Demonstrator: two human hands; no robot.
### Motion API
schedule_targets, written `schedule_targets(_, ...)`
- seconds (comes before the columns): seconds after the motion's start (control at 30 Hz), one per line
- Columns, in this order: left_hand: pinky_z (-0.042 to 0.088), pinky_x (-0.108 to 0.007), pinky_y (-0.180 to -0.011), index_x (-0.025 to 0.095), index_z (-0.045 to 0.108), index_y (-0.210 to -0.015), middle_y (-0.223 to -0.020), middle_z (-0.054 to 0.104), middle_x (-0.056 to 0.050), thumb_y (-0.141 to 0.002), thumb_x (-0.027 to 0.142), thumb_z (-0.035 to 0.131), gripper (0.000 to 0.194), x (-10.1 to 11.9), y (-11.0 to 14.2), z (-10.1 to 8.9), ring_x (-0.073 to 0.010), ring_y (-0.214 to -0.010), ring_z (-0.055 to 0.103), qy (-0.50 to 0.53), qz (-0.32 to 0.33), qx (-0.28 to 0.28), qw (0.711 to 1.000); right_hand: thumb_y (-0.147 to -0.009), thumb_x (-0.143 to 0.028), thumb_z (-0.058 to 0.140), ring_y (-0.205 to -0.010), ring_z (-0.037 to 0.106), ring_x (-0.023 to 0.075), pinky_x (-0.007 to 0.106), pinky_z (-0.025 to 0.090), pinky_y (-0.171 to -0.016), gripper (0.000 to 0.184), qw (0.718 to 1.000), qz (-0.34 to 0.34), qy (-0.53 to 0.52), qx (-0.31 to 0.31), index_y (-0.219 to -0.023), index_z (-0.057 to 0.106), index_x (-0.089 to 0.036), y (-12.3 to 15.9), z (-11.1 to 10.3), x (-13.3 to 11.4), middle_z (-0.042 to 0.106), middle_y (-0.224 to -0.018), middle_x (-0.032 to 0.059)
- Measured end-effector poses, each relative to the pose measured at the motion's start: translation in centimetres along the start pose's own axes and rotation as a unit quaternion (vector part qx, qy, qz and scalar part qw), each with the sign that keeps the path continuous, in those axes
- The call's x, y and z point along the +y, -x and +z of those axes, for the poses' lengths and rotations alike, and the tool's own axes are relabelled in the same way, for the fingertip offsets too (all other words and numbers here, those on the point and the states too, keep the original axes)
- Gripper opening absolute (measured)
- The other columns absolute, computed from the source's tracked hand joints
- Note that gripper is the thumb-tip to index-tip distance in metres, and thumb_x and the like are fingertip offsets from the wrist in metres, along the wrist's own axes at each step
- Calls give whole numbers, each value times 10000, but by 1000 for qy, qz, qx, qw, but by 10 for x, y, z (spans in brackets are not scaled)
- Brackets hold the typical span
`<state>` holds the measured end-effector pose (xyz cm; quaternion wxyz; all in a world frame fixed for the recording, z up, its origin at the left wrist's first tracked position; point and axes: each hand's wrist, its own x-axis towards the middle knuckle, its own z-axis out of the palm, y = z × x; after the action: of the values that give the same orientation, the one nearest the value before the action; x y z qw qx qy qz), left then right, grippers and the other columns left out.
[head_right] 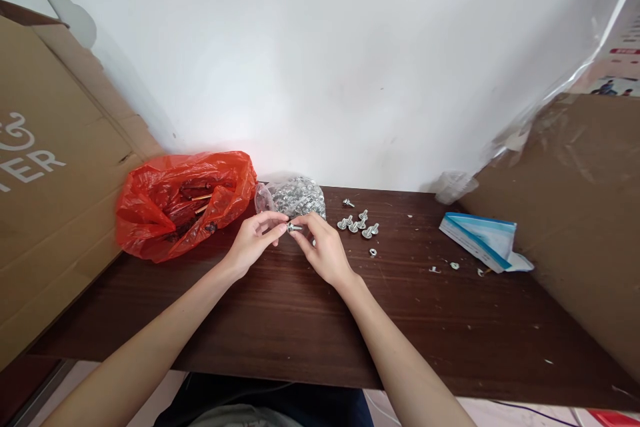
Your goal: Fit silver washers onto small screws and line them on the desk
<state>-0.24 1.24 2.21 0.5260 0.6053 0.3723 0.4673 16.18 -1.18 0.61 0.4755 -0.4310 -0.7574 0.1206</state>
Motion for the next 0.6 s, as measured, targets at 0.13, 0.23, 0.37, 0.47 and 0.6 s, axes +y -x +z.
schedule_targets(0.13,423,-220,-509,117,651,-829,-722,626,-34,-749,382,635,277,1,0,0,-88,-560,511,-7,-24,-4,1000,-897,-297,515,-710,568,162,297,478,-643,146,1000,-1,-4,-3,-997,576,-210,0,0,0,614,-911,56)
schedule_targets(0.23,425,-213,-511,127,660,-872,-773,636,-41,-720,345,672,266,1,0,-1,-106,-625,538,-4,-9,-23,1000,-897,-283,518,-718,568,162,298,475,-654,134,1000,1,-4,-2,-994,574,-211,0,-1,0,609,-899,51)
schedule_targets(0.37,433,-207,-524,130,650,-899,-796,623,-38,-704,328,687,280,1,0,-1,-110,-667,541,11,-11,-13,1000,-896,-285,519,-713,566,161,298,478,-655,135,1000,-4,-4,2,-996,572,-210,0,-1,-1,607,-896,50)
schedule_targets(0.47,429,-216,-520,116,644,-850,-726,611,-29,-736,375,650,283,2,0,0,-87,-581,508,17,-37,1,999,-899,-291,513,-702,564,158,298,482,-652,145,1000,-6,-2,-4,-1001,576,-209,-1,-1,-1,609,-897,52)
schedule_targets(0.6,432,-210,-531,126,660,-854,-766,624,-37,-700,327,688,255,4,0,0,-100,-629,529,14,-25,-13,1000,-899,-292,512,-697,566,157,297,483,-648,144,1000,-7,-2,-5,-999,579,-214,-1,-1,-1,612,-903,50)
